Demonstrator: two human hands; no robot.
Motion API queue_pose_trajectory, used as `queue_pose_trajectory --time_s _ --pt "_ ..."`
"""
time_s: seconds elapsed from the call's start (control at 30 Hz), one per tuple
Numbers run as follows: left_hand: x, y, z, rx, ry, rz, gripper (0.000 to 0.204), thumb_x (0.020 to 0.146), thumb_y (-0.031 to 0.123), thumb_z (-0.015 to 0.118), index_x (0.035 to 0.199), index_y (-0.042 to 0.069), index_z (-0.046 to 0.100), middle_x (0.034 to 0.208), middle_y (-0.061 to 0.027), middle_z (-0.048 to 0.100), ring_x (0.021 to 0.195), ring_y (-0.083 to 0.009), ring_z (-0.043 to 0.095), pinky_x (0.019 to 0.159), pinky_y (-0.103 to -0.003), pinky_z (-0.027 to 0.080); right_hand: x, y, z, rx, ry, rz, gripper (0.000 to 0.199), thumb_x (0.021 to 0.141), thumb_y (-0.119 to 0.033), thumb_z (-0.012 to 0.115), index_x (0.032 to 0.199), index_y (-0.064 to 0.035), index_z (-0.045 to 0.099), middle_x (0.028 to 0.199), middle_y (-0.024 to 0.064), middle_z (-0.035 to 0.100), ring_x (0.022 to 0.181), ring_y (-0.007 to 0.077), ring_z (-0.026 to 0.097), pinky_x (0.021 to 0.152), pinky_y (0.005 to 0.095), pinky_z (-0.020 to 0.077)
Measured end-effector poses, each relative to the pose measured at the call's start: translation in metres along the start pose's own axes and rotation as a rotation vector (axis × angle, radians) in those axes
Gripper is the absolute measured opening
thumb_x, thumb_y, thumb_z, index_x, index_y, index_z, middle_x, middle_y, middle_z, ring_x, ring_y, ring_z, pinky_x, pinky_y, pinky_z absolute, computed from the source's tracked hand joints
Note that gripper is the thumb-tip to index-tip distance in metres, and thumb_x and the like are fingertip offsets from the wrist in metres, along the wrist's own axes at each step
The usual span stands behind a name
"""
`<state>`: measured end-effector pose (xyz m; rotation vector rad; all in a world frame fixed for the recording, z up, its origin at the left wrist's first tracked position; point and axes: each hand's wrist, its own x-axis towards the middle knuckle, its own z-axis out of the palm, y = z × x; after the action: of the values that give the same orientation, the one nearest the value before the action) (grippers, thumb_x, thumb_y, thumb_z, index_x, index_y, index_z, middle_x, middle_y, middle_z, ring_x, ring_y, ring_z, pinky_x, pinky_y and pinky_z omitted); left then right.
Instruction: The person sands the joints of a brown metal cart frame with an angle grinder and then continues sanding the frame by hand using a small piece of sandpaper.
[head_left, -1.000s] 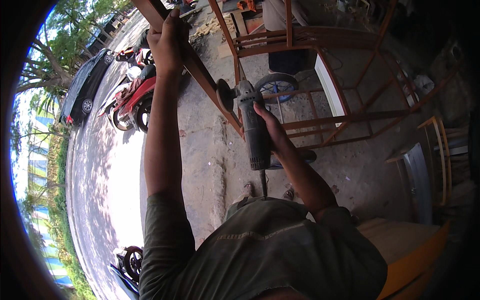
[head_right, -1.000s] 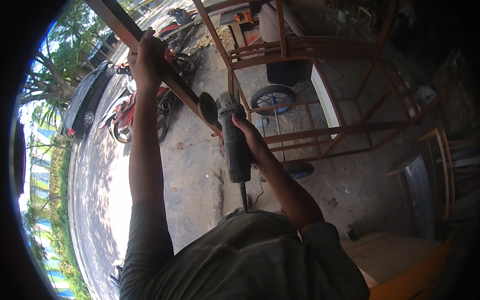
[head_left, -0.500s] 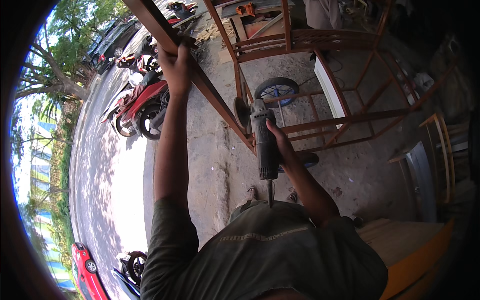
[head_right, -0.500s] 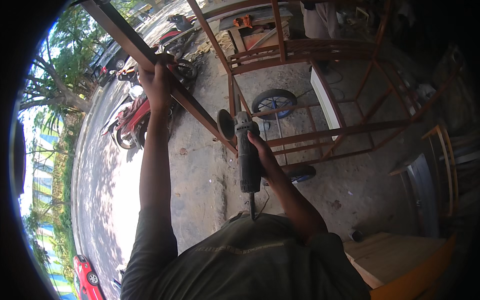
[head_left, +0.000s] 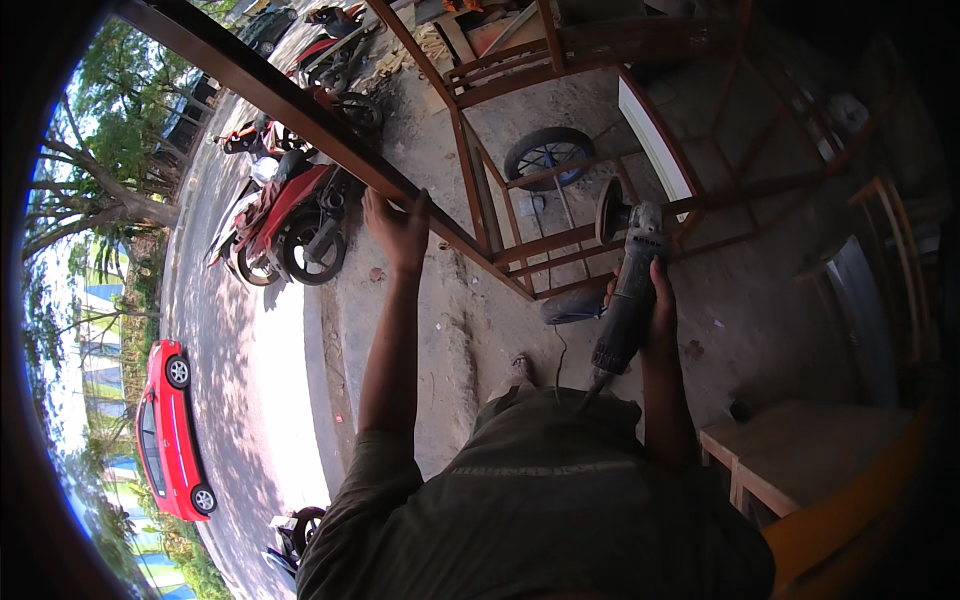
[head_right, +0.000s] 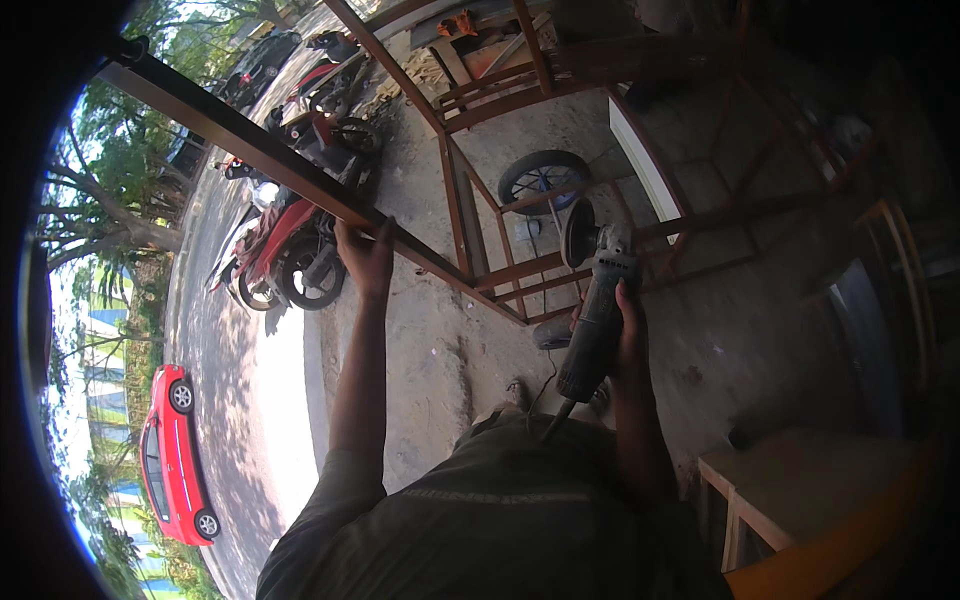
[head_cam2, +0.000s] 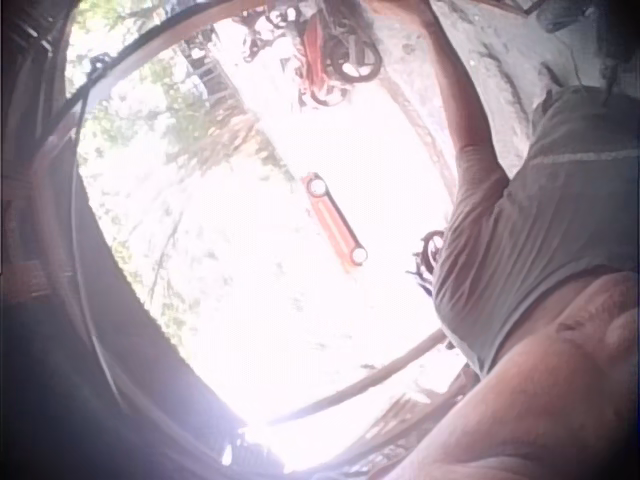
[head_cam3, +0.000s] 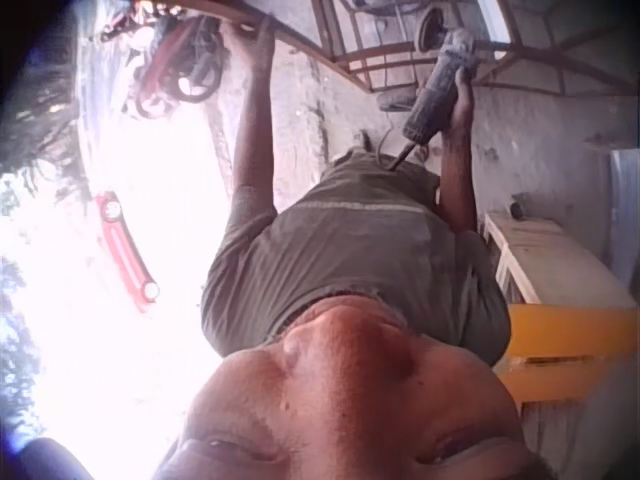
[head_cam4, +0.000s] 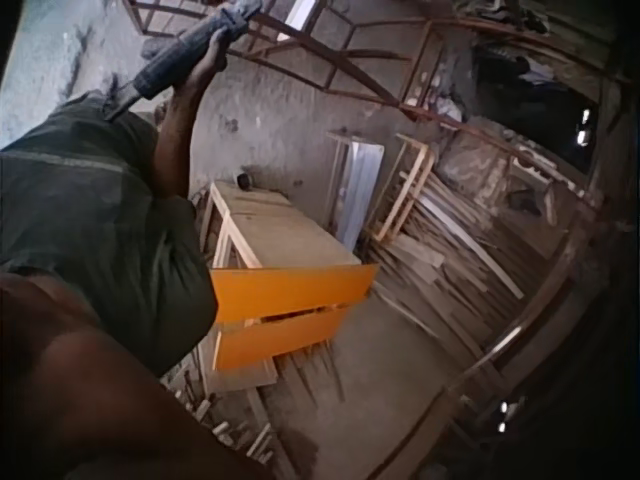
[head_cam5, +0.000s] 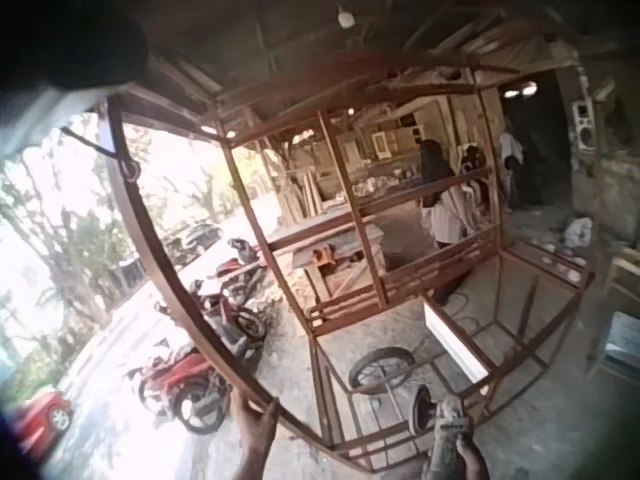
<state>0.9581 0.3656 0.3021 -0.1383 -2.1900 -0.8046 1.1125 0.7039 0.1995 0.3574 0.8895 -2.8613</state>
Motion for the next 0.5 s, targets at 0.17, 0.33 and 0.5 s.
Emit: queue_pose_trajectory --time_s 0.17,0.33,0.5 --pt "0.095 0.091 -0.053 -0.344 0.195 0.094 0.024 0.089 0.011 0.076 0.103 0.001 0.059 0.087 -0.0071 0.063 0.076 -0.0145 0.063 0.071 -0.028 0.051 -0.025 -0.012 -0.017 0.084 0.124 -0.107 0.058 0.101 -0.056 0.051 0.116 -0.0008 0.057 0.089 0.0148 0.066 0.073 0.0260 0.067 0.066 0.0375 0.0569" --pt "0.064 0.030 -0.019 -0.460 0.095 0.038 0.029 0.092 0.008 0.071 0.115 0.001 0.055 0.095 -0.0078 0.068 0.080 -0.0124 0.064 0.076 -0.027 0.052 -0.046 -0.010 -0.054 0.095 0.170 -0.173 0.056 0.102 -0.054 0.052 0.124 -0.0023 0.053 0.104 0.0129 0.064 0.083 0.0259 0.067 0.071 0.0405 0.0571" --pt "-0.044 -0.030 0.040 -0.572 -0.023 -0.174 0.033 0.091 0.004 0.065 0.123 0.003 0.054 0.103 -0.0122 0.070 0.094 -0.0222 0.069 0.085 -0.035 0.053 -0.077 -0.001 -0.047 0.074 0.330 -0.308 0.056 0.101 -0.054 0.054 0.124 -0.0030 0.054 0.104 0.0123 0.063 0.083 0.0262 0.066 0.072 0.0400 0.0554"
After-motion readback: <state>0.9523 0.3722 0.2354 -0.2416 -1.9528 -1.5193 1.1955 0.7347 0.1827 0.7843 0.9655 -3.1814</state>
